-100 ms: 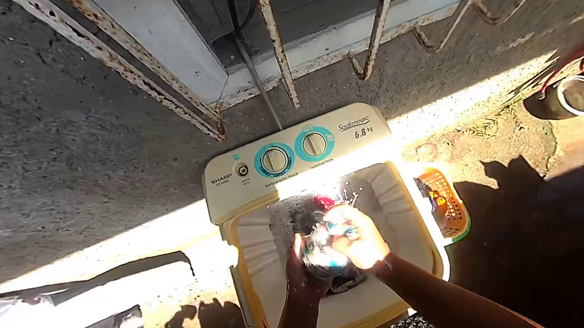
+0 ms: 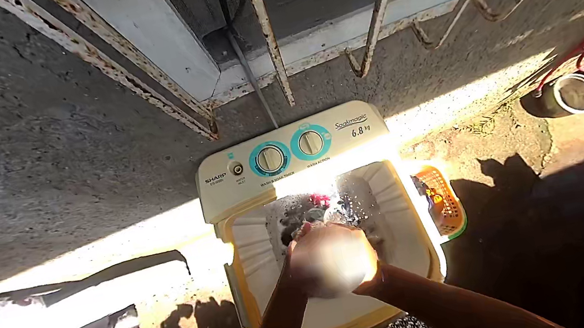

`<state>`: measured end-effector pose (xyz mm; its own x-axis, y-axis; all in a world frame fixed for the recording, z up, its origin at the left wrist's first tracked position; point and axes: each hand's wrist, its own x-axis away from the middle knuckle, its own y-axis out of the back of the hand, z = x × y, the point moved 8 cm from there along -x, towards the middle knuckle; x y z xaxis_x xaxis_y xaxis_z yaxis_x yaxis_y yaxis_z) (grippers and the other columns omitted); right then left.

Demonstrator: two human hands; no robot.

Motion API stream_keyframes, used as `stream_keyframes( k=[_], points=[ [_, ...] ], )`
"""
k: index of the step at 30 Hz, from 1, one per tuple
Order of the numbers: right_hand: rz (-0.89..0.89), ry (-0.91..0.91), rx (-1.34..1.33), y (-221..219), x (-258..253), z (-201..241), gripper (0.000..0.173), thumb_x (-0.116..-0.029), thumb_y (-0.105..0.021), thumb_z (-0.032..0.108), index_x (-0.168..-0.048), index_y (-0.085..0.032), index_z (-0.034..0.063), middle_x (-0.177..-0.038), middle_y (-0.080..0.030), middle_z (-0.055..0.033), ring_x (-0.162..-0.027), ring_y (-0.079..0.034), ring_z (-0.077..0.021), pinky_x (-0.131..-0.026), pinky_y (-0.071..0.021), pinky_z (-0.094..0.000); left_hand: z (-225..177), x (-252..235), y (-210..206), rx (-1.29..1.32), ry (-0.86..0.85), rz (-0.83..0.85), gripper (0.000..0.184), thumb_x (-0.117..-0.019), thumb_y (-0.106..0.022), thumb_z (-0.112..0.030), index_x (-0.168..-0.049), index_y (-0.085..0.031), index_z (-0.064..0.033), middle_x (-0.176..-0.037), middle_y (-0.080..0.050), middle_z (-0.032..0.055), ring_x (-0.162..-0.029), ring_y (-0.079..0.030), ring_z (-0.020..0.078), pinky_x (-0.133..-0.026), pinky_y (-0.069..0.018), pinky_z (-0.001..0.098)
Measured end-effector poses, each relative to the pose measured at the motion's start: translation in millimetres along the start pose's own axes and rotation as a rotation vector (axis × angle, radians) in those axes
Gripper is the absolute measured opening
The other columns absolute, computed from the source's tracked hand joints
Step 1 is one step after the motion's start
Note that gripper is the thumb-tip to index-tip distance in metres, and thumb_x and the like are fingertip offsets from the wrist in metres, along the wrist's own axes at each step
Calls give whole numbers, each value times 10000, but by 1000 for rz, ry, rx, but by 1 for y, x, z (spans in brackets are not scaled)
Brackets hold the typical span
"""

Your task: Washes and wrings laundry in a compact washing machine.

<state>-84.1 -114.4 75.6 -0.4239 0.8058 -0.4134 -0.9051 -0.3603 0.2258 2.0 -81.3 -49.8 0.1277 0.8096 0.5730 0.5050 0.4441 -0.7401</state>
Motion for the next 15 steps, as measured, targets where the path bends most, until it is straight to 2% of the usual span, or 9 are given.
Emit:
stream_keyframes(
  k=[2,4,6,7,8,9,12,13,15],
  points=[
    [66,212,174,-14,6,21,173,-851,-606,59,-706,-701,56,-784,-727,-109,-843,-728,-240,-792,-595,-359,-15,-12,-5,-325,-9,62,379,-1108,-259,-126,-1026,-628,-102,-841,-712,-49,-811,-677,6,-782,-562,191],
    [169,335,287,-29,19,28,168,-853,-593,20,-732,-688,90,-784,-711,-89,-850,-720,-256,-821,-595,-391,-26,-14,-24,-688,49,64,275,-1084,-322,-60,-1095,-597,-54,-885,-677,-66,-836,-633,-56,-796,-531,133],
    [320,367,366,-46,32,27,162,-883,-604,44,-777,-694,126,-777,-675,-56,-820,-691,-243,-835,-583,-410,-23,-21,-34,-1117,177,96,325,-1109,-389,-192,-1283,-580,6,-1068,-636,6,-957,-586,-27,-879,-491,169],
    [409,372,392,-54,37,27,142,-890,-617,58,-806,-702,134,-786,-663,-52,-822,-682,-246,-845,-577,-420,-16,-28,-35,-1264,274,92,413,-1120,-378,-305,-1318,-577,-2,-1151,-633,65,-1015,-587,42,-912,-486,245],
    [494,379,425,-63,43,25,122,-898,-628,68,-835,-708,135,-802,-652,-51,-826,-665,-251,-843,-564,-425,-8,-32,-33,-1329,372,121,493,-1116,-365,-380,-1391,-552,-16,-1306,-617,121,-1161,-587,113,-1018,-469,328],
    [560,389,472,-72,50,22,111,-910,-638,79,-856,-714,139,-821,-656,-47,-837,-658,-249,-832,-556,-417,-1,-33,-31,-1357,441,138,519,-1106,-377,-423,-1400,-551,-32,-1338,-607,134,-1196,-584,148,-1043,-460,373],
    [723,401,594,-94,75,8,160,-946,-601,58,-919,-742,130,-904,-717,-41,-927,-685,-243,-821,-546,-401,22,-30,-29,-1420,493,317,394,-1094,-427,-323,-1245,-613,-10,-1071,-649,73,-937,-612,93,-884,-510,307],
    [761,386,607,-100,85,1,172,-953,-593,53,-951,-752,118,-951,-740,-49,-985,-701,-250,-854,-561,-412,30,-32,-29,-1501,488,384,373,-1078,-456,-278,-1190,-644,24,-1029,-670,97,-908,-626,118,-880,-518,329],
    [826,277,570,-109,101,-17,187,-970,-573,61,-1005,-757,60,-1025,-752,-100,-1063,-705,-280,-918,-564,-441,47,-39,-23,-1683,548,320,318,-1024,-518,-281,-1014,-648,9,-875,-651,94,-786,-627,170,-765,-524,387]
  ],
)
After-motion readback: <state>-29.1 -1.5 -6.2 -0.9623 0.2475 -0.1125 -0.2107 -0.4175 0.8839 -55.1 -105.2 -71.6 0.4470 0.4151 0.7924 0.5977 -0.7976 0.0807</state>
